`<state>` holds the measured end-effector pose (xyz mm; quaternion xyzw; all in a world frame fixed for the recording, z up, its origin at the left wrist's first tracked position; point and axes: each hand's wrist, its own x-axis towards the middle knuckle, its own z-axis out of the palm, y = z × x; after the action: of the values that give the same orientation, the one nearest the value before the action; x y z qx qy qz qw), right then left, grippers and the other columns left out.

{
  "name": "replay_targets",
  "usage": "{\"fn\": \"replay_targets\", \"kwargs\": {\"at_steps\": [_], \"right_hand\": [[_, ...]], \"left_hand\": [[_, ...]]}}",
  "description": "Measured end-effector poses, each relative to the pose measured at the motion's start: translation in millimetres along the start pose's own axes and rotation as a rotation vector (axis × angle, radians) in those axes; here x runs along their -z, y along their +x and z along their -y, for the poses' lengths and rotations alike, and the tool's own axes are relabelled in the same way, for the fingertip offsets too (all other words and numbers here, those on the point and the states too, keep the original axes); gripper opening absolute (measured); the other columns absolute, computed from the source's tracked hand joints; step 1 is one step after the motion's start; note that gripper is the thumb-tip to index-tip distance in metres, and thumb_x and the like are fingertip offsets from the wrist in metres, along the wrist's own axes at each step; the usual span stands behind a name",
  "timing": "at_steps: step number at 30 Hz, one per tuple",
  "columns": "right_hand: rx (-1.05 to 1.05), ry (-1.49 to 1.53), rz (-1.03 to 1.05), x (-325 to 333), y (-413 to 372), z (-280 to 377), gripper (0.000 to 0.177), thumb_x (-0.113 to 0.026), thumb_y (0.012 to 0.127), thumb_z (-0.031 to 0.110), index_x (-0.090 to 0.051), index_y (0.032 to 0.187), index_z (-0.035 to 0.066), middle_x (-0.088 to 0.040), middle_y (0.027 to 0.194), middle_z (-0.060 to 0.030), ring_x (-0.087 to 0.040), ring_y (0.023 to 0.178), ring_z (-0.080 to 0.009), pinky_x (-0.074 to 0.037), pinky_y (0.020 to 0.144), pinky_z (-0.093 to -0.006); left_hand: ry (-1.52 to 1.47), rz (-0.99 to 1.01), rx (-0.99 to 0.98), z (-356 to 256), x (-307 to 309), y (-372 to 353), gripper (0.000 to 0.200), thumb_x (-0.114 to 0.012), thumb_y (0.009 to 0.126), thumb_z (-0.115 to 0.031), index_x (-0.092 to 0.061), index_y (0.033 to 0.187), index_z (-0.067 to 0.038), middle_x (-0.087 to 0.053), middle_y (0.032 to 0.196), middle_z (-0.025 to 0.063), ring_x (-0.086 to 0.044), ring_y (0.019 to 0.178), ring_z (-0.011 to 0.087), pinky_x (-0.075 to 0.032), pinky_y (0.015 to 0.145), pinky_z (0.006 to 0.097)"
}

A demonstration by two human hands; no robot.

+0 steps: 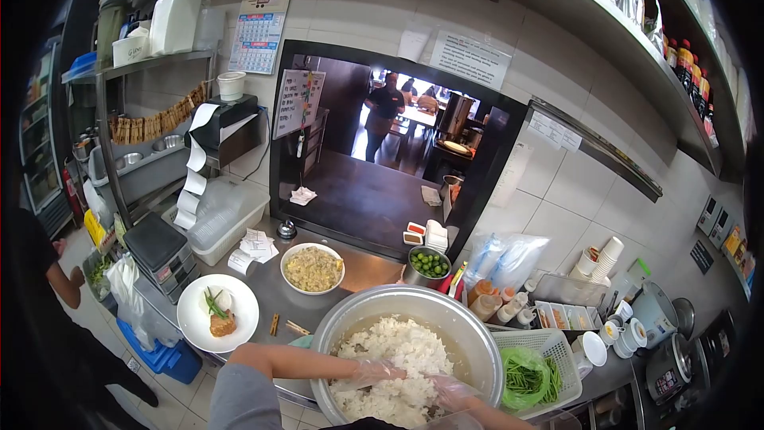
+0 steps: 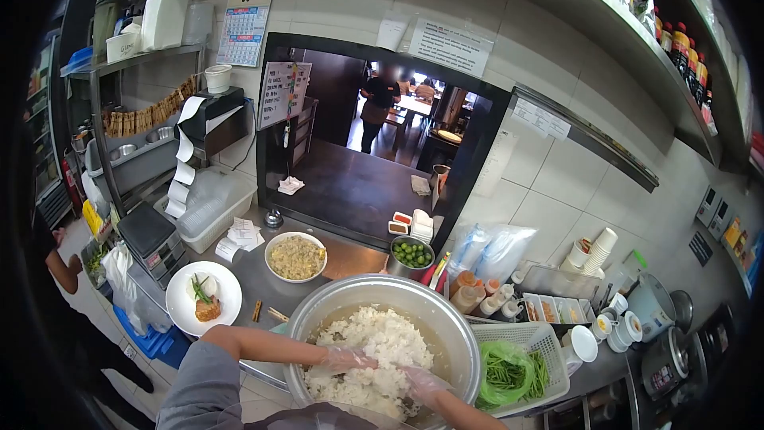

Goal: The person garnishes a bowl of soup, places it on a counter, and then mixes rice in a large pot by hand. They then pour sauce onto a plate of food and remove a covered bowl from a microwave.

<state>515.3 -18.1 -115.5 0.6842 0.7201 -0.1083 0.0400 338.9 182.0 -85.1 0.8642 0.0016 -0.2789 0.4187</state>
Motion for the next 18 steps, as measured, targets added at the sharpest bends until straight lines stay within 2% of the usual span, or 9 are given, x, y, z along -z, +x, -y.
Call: {"fn": "replay_targets", "kwargs": {"at_steps": [1,5,7,9,10,11,13,16,18], "right_hand": [[-0.167,0.470,0.066,19,-1,11,0.036,-0.053,0.083,0.021,-0.053,0.112,0.001,-0.050,0.115,-0.0134,-0.051,0.097,-0.0218,-0.041,0.081,-0.0312],[-0.562,1.280,-0.017,43,0,30,0.041,-0.053,0.084,0.029,-0.051,0.114,0.001,-0.051,0.113,-0.0145,-0.050,0.096,-0.0224,-0.041,0.082,-0.0298],[-0.614,1.558,-0.146,35,10,34,0.038,-0.053,0.084,0.027,-0.051,0.113,0.002,-0.051,0.113,-0.0135,-0.050,0.096,-0.0219,-0.041,0.082,-0.0295],[-0.624,1.721,-0.245,27,19,36,0.036,-0.052,0.084,0.025,-0.051,0.112,0.003,-0.051,0.112,-0.0125,-0.051,0.096,-0.0213,-0.040,0.083,-0.0292],[-0.616,1.770,-0.264,27,20,36,0.035,-0.052,0.084,0.024,-0.051,0.112,0.004,-0.051,0.112,-0.0120,-0.051,0.096,-0.0211,-0.040,0.083,-0.0290],[-0.606,1.805,-0.272,27,20,37,0.033,-0.052,0.084,0.023,-0.051,0.112,0.004,-0.051,0.112,-0.0115,-0.051,0.096,-0.0208,-0.040,0.083,-0.0289],[-0.582,1.859,-0.267,31,16,38,0.031,-0.052,0.084,0.020,-0.051,0.111,0.005,-0.052,0.111,-0.0105,-0.051,0.096,-0.0203,-0.040,0.084,-0.0286],[-0.563,1.896,-0.257,31,12,37,0.028,-0.051,0.085,0.017,-0.052,0.110,0.006,-0.052,0.110,-0.0090,-0.051,0.096,-0.0195,-0.040,0.085,-0.0281],[-0.559,1.884,-0.270,19,16,29,0.026,-0.051,0.085,0.015,-0.052,0.110,0.007,-0.052,0.110,-0.0080,-0.051,0.096,-0.0190,-0.040,0.085,-0.0278]], "left_hand": [[-0.046,-0.027,0.042,-8,2,-4,0.046,-0.017,0.094,-0.032,-0.024,0.136,-0.013,-0.028,0.138,0.0130,-0.024,0.128,0.0246,-0.016,0.106,0.0359],[0.027,-0.312,-0.072,14,-4,26,0.047,-0.021,0.094,-0.029,-0.019,0.137,-0.010,-0.022,0.140,0.0143,-0.023,0.128,0.0254,-0.018,0.105,0.0355],[0.305,-0.492,-0.079,26,-10,44,0.048,-0.023,0.094,-0.027,-0.017,0.137,-0.009,-0.019,0.141,0.0150,-0.023,0.128,0.0259,-0.019,0.105,0.0353],[0.816,-0.645,0.049,31,-15,54,0.049,-0.024,0.093,-0.026,-0.015,0.138,-0.008,-0.016,0.142,0.0156,-0.023,0.129,0.0263,-0.020,0.104,0.0352],[0.814,-0.668,0.062,34,-17,58,0.049,-0.025,0.093,-0.025,-0.014,0.138,-0.007,-0.015,0.142,0.0159,-0.022,0.129,0.0265,-0.021,0.104,0.0351],[0.747,-0.680,0.066,34,-17,58,0.050,-0.026,0.093,-0.024,-0.013,0.138,-0.006,-0.013,0.143,0.0163,-0.022,0.129,0.0267,-0.021,0.104,0.0350],[-0.154,-0.524,-0.162,31,-10,63,0.054,-0.035,0.090,-0.026,-0.016,0.136,-0.004,-0.025,0.134,0.0211,-0.032,0.122,0.0286,-0.028,0.097,0.0362],[-0.254,-0.686,-0.062,21,-15,75,0.064,-0.048,0.083,-0.032,-0.020,0.132,-0.002,-0.041,0.120,0.0256,-0.042,0.111,0.0301,-0.036,0.088,0.0399],[-0.324,-0.695,-0.017,-13,-4,44,0.066,-0.054,0.080,-0.031,-0.022,0.130,-0.003,-0.039,0.121,0.0251,-0.041,0.112,0.0307,-0.036,0.087,0.0398]]}}
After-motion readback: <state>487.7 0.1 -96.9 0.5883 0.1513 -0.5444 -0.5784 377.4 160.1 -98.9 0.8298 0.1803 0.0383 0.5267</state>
